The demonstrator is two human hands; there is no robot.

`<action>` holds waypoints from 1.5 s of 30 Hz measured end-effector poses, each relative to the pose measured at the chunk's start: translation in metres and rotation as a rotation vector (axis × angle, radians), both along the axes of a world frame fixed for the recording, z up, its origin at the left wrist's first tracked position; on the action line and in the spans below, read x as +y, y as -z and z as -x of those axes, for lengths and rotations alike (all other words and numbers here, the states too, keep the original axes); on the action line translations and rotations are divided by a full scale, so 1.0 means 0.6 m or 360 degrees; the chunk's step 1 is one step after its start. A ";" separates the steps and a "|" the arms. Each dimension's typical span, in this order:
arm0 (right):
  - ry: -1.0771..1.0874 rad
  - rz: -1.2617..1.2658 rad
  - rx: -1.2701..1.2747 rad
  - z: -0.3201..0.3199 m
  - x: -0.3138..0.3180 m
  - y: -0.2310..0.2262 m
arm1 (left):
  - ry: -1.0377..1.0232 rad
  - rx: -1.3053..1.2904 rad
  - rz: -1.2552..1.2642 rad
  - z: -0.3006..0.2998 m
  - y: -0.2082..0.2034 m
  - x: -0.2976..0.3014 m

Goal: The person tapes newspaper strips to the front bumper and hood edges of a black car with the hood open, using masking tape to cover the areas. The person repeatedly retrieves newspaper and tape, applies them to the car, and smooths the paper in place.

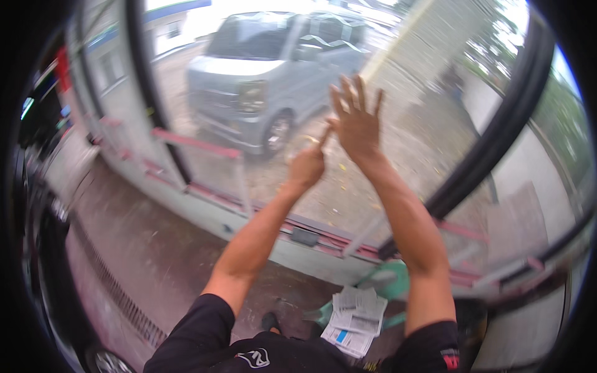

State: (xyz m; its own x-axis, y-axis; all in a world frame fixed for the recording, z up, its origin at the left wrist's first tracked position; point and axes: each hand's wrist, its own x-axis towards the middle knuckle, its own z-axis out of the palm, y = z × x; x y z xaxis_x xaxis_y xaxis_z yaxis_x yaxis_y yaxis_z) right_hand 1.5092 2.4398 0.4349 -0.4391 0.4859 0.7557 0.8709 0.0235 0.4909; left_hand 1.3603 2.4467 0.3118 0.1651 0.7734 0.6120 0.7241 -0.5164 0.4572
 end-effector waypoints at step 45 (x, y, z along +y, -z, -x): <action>-0.2859 0.3385 0.0092 0.718 -1.870 0.282 | -0.2160 -0.1112 0.0122 0.430 -0.013 -2.318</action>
State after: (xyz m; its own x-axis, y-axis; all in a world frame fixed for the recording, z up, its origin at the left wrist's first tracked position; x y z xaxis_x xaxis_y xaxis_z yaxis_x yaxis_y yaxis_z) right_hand 1.0782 1.3175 0.2655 -0.9251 -0.3188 0.2064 -0.3028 0.2914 -0.9074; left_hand 1.1021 1.0560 0.3194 -0.9674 0.1307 0.2171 0.2511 0.3784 0.8909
